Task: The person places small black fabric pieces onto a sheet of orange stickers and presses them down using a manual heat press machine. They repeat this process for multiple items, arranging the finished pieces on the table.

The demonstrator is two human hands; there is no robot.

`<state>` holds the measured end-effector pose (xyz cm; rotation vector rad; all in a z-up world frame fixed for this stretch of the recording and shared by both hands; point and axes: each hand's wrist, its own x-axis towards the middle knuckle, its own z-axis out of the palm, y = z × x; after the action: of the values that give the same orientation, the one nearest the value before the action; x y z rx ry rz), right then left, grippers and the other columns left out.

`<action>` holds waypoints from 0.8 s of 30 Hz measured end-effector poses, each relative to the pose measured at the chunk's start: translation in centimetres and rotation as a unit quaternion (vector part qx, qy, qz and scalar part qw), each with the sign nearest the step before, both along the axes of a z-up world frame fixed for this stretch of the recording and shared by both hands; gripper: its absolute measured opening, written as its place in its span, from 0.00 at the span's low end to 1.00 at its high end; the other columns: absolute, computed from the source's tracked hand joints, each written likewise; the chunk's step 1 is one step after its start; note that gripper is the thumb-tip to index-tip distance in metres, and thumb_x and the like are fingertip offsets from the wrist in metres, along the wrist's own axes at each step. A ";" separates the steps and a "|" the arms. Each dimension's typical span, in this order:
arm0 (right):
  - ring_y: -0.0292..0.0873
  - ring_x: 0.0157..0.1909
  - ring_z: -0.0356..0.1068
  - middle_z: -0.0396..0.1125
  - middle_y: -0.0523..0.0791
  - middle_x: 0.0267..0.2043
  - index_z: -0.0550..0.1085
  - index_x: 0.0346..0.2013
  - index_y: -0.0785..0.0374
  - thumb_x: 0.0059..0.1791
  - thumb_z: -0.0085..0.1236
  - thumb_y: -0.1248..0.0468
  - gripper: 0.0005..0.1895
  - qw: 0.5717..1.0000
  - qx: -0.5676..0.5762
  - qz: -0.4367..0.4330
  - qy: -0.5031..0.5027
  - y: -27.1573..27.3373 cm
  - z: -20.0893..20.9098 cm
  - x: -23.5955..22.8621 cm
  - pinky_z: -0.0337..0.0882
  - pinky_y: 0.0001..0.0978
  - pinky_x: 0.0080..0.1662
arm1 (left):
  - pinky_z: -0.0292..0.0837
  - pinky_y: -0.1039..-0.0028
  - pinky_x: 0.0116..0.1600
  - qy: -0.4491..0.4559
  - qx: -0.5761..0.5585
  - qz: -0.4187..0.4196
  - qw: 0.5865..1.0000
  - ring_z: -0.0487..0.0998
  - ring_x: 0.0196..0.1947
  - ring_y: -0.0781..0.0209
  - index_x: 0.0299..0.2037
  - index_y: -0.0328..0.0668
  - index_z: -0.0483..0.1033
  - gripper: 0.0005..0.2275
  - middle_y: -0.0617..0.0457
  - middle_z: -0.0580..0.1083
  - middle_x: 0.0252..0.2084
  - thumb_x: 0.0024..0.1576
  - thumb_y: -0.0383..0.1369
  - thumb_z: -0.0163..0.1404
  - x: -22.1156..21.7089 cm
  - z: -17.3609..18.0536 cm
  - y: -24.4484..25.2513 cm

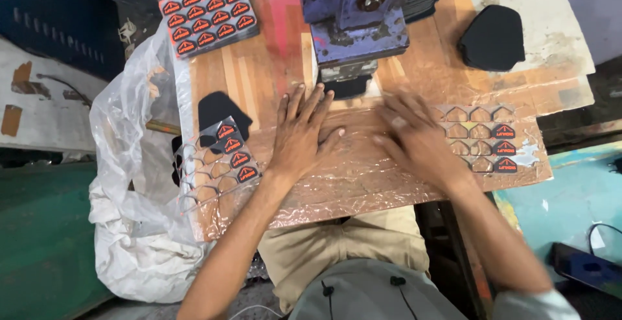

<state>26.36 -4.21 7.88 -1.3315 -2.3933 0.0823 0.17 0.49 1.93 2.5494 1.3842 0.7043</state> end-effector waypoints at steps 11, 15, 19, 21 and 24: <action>0.34 0.36 0.71 0.73 0.47 0.39 0.72 0.47 0.71 0.61 0.63 0.66 0.10 0.874 -0.071 -0.374 0.302 -14.2 -1.2 20.3 0.70 0.23 0.37 | 0.43 0.43 0.76 -0.018 0.011 -0.009 1.000 0.53 0.75 0.36 0.72 0.40 0.63 0.32 0.44 0.59 0.75 0.62 0.52 0.50 -0.3 -0.2 -0.4; 0.37 0.37 0.78 0.76 0.50 0.41 0.79 0.49 0.70 0.57 0.61 0.69 0.08 0.950 -0.056 -0.279 0.131 -10.1 6.5 8.4 0.74 0.21 0.34 | 0.42 0.42 0.75 -0.010 0.008 -0.007 1.000 0.53 0.75 0.35 0.72 0.39 0.62 0.33 0.43 0.59 0.75 0.62 0.52 0.50 -0.2 0.4 -0.2; 0.37 0.38 0.76 0.76 0.46 0.40 0.79 0.46 0.62 0.56 0.65 0.66 0.06 0.970 -0.018 -0.189 0.151 -5.8 6.6 -1.6 0.75 0.26 0.40 | 0.42 0.43 0.76 -0.014 0.008 -0.003 1.000 0.53 0.75 0.36 0.71 0.41 0.63 0.32 0.44 0.59 0.75 0.62 0.51 0.50 -0.4 -0.5 -0.5; 0.38 0.37 0.74 0.75 0.44 0.38 0.80 0.42 0.57 0.55 0.65 0.62 0.03 0.984 -0.027 -0.171 0.047 -3.7 5.7 -5.9 0.73 0.29 0.41 | 0.43 0.44 0.77 -0.009 0.003 -0.002 1.000 0.53 0.76 0.37 0.72 0.42 0.63 0.32 0.45 0.59 0.75 0.62 0.52 0.50 -0.6 -1.6 -0.2; 0.48 0.42 0.77 0.77 0.47 0.42 0.81 0.38 0.59 0.41 0.63 0.60 0.13 0.990 0.114 0.069 0.055 -2.0 4.9 -10.4 0.73 0.42 0.39 | 0.42 0.49 0.79 -0.038 0.124 -0.019 0.991 0.51 0.78 0.43 0.61 0.70 0.66 0.20 0.53 0.57 0.76 0.59 0.52 0.50 -1.0 -3.6 0.3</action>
<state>15.94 -6.17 12.78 -1.0324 -2.3195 -0.0761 -0.88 0.80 -1.63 2.6934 1.2922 1.0130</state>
